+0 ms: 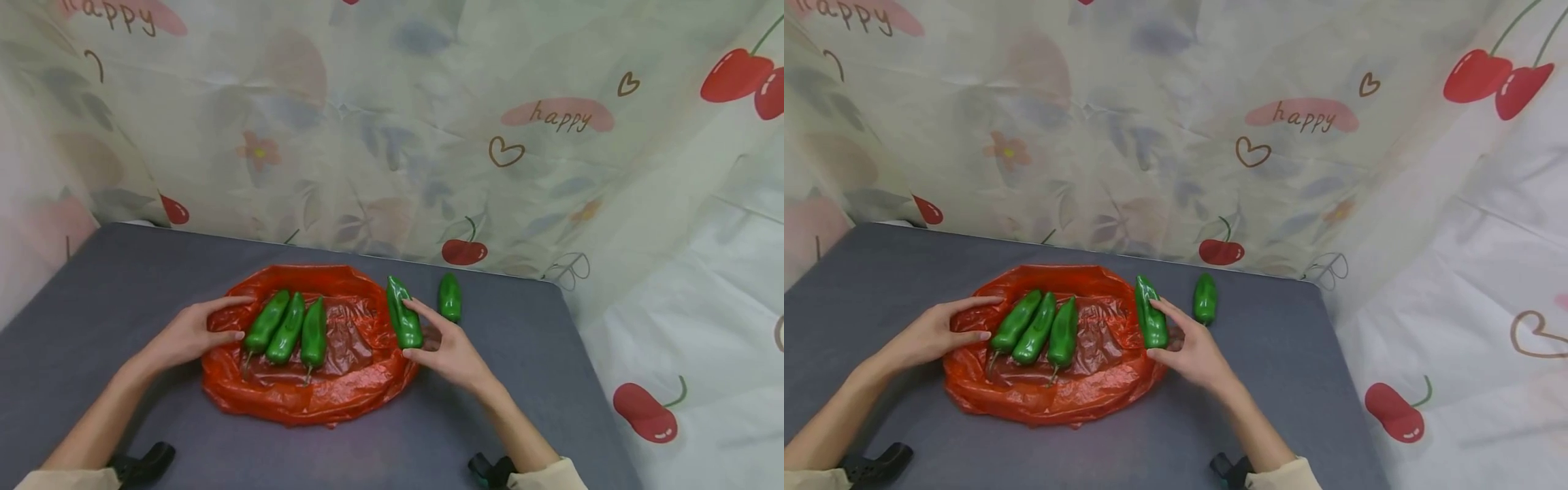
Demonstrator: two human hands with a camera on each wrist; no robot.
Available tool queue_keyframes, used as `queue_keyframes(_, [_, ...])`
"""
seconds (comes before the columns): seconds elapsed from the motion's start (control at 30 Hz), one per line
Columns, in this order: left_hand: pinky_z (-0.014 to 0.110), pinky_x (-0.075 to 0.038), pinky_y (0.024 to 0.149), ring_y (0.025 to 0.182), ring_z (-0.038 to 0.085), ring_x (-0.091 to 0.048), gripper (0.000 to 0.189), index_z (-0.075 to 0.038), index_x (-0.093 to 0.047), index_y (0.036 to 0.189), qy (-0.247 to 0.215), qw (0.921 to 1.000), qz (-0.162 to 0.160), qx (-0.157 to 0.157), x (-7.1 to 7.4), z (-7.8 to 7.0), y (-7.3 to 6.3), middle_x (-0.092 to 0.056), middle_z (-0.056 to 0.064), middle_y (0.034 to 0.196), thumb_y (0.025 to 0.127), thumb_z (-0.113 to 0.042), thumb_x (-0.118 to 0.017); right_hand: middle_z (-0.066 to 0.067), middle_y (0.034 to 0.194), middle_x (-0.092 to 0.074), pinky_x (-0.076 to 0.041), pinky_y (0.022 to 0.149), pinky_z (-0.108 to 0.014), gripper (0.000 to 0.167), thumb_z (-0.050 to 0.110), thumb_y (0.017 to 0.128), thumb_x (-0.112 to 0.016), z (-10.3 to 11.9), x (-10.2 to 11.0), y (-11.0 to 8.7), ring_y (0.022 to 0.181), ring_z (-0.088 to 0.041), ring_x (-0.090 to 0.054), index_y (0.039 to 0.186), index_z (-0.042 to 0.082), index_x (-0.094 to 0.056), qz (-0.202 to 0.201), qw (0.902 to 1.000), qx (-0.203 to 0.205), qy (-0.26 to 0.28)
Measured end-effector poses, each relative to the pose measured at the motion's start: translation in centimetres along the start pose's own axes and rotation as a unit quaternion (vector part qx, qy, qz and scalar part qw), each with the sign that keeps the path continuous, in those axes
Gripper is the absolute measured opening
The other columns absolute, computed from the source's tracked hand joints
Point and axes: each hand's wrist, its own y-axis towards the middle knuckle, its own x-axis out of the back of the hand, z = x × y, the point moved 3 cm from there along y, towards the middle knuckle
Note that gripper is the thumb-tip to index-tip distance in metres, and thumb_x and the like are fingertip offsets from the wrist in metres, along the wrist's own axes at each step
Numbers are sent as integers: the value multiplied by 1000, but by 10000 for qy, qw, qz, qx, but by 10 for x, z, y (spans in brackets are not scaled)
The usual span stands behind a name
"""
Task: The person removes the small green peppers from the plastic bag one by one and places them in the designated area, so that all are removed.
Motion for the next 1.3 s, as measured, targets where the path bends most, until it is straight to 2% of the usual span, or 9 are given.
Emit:
queue_keyframes(0.1, [33,-56,57,57,18,-65,60,-10,-48,146,-94,9999,-20,45,-1,2,0,-62,21,109,93,-23,-72,-3,160,-30,-56,83,-30,75,6,87,-77,-2,8,-6,117,-31,-61,151,24,-42,-72,9999,-94,13])
queue_keyframes(0.27, [34,-57,57,57,20,-66,59,-10,-48,146,-174,9998,-43,110,-1,2,-1,-62,22,109,94,-24,-71,-18,149,-41,-55,83,-30,77,6,87,-76,-8,19,-14,118,-34,-60,153,25,-40,-74,9995,-198,232])
queue_keyframes(0.4, [34,-57,57,58,20,-66,58,-10,-48,145,-163,9998,-45,117,0,1,-1,-62,21,109,94,-25,-70,-23,148,-38,-55,84,-30,77,5,88,-75,-14,27,-21,120,-37,-58,153,22,-38,-57,9985,-286,454])
queue_keyframes(0.67, [34,-57,57,57,21,-66,58,-10,-48,146,-224,9997,-24,133,0,1,0,-63,21,107,94,-25,-70,-25,150,-32,-55,85,-30,77,6,87,-76,-21,46,-32,123,-42,-55,153,20,-39,-257,9984,-368,339])
queue_keyframes(1.0, [34,-57,57,58,20,-66,56,-9,-48,145,-191,9997,-79,97,-2,3,0,-60,24,114,95,-24,-69,-16,158,-26,-54,86,-27,76,3,88,-74,-33,68,-36,127,-42,-52,153,19,-38,-493,9976,-471,126])
queue_keyframes(1.3, [33,-57,57,60,18,-66,56,-10,-49,144,-102,9999,-129,37,-1,3,0,-59,24,117,95,-25,-70,-12,160,-23,-54,85,-26,78,12,88,-76,-42,88,-36,129,-38,-52,154,20,-36,-690,9955,-650,51])
